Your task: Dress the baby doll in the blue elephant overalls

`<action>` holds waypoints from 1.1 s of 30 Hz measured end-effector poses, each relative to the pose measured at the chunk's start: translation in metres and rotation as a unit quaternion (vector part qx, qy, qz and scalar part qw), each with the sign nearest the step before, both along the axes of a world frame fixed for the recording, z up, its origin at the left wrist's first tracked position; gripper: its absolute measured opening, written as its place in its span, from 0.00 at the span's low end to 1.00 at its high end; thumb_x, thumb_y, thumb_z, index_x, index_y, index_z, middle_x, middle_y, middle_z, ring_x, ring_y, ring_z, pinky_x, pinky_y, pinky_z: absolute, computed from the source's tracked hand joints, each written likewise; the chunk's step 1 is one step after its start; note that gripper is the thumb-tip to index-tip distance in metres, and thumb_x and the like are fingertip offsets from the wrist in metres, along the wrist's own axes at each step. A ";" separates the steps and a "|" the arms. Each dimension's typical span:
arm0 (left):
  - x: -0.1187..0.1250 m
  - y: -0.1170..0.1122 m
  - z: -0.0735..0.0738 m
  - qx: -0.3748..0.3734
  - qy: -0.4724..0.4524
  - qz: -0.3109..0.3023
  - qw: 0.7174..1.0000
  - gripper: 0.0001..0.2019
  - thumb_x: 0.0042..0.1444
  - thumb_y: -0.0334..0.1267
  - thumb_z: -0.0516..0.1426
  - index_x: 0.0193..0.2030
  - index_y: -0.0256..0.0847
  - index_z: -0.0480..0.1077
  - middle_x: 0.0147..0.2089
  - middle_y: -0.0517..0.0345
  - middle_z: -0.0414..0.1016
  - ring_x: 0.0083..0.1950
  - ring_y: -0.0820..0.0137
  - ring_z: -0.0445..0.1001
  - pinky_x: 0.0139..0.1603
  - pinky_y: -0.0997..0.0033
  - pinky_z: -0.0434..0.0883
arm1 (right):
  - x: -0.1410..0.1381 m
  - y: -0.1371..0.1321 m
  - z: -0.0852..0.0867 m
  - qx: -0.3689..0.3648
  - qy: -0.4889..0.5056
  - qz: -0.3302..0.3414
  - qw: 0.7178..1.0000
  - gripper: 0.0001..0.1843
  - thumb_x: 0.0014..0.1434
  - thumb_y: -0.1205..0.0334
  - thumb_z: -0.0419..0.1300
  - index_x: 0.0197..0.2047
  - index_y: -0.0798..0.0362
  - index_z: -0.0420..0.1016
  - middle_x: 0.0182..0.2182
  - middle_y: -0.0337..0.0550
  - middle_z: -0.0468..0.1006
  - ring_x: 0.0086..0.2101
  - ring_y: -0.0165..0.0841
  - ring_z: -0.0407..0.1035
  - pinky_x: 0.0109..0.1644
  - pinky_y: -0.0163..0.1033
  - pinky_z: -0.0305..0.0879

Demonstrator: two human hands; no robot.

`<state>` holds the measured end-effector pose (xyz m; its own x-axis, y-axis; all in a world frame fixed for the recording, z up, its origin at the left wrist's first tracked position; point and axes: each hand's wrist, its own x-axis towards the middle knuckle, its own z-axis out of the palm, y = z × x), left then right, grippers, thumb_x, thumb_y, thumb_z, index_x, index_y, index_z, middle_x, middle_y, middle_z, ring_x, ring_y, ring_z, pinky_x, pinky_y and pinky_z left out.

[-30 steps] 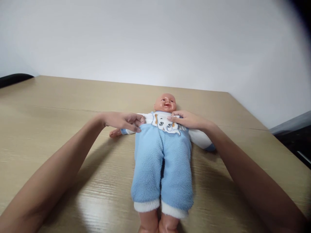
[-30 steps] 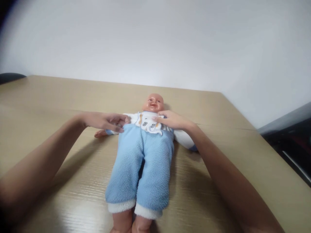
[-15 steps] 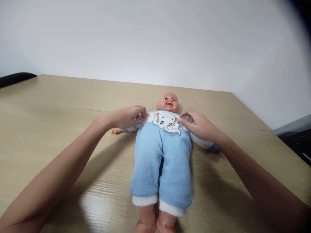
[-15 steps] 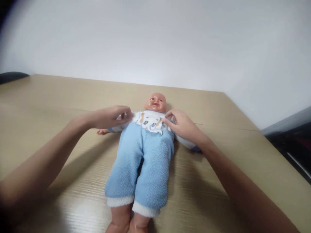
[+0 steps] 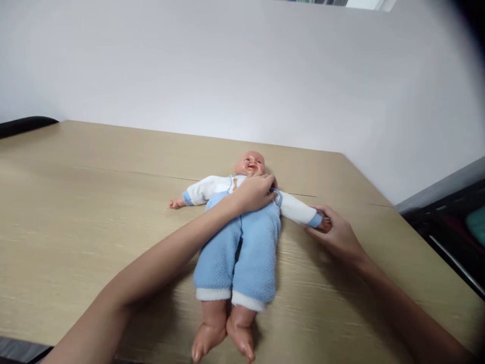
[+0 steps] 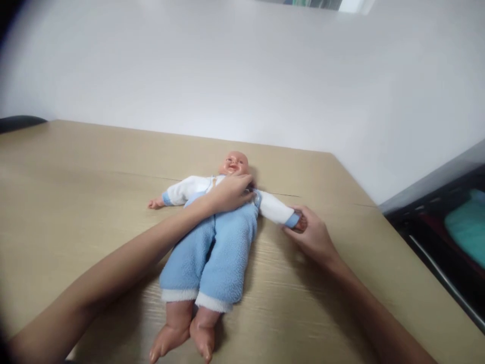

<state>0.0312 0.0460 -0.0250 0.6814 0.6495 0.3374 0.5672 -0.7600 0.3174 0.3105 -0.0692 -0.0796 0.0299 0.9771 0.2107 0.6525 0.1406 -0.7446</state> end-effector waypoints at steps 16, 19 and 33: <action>-0.019 -0.025 -0.002 0.128 -0.234 -0.080 0.961 0.10 0.65 0.36 0.59 0.52 0.42 0.68 0.47 0.50 0.80 0.49 0.58 0.76 0.55 0.54 0.70 | -0.074 0.066 0.025 0.075 0.187 0.084 0.976 0.34 0.57 0.44 0.74 0.63 0.44 0.71 0.51 0.46 0.79 0.51 0.46 0.78 0.59 0.53 0.77; -0.021 -0.030 -0.004 0.162 -0.261 -0.054 0.950 0.12 0.63 0.36 0.59 0.53 0.44 0.67 0.43 0.53 0.80 0.47 0.58 0.77 0.57 0.52 0.69 | -0.077 0.066 0.016 0.098 0.143 0.137 0.975 0.27 0.60 0.51 0.72 0.60 0.44 0.75 0.55 0.47 0.74 0.53 0.45 0.75 0.59 0.51 0.76; -0.009 -0.021 0.014 -0.235 -0.421 -0.085 0.872 0.07 0.52 0.33 0.59 0.39 0.41 0.70 0.31 0.63 0.74 0.33 0.70 0.74 0.40 0.67 0.72 | -0.068 0.061 0.002 0.147 0.083 0.220 0.961 0.17 0.74 0.52 0.62 0.64 0.39 0.74 0.56 0.47 0.70 0.56 0.48 0.71 0.62 0.56 0.71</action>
<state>0.0221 0.0248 -0.0107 0.4199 0.7650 0.4884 -0.1257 -0.4840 0.8660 0.2420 -0.0085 -0.0772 -0.3164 0.8012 0.5079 0.3576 0.5966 -0.7185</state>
